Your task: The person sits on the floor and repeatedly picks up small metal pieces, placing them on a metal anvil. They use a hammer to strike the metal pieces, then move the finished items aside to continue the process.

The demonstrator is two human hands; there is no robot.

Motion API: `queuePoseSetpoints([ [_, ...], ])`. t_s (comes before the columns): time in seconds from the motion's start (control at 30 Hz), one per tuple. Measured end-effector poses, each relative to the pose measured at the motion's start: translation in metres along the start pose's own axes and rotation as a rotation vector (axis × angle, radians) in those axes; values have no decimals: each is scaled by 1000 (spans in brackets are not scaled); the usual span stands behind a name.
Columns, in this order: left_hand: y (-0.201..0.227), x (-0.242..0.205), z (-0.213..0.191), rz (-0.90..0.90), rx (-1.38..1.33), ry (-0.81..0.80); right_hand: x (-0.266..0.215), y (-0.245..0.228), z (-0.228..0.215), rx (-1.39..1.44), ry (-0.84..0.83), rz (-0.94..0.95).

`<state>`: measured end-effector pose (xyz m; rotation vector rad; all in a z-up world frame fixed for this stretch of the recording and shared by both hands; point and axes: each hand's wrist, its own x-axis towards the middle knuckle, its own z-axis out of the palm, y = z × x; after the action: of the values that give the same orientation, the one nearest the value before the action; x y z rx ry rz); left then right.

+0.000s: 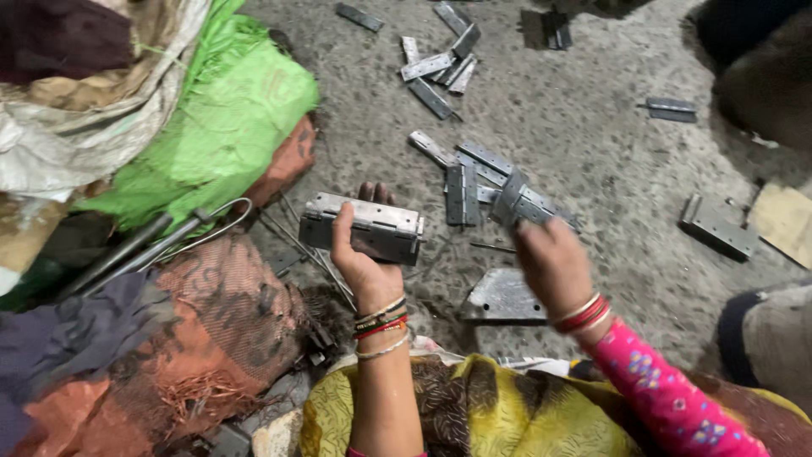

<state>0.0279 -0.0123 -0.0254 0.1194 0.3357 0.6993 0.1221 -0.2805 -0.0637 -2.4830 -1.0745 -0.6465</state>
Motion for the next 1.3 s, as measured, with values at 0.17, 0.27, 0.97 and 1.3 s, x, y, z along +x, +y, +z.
queuePoseSetpoints([
  [0.17,-12,-3,-2,-43,57,-6,-96,-6,54,-217,-424,-109],
  [0.27,-19,-8,-7,-89,93,-17,-118,2,76,-190,-551,29],
  [0.97,-95,-14,-32,-466,177,-189,-78,71,65,17,-255,491],
  [1.3,-122,-28,-47,-502,237,-283,53,21,-34,918,-294,514],
])
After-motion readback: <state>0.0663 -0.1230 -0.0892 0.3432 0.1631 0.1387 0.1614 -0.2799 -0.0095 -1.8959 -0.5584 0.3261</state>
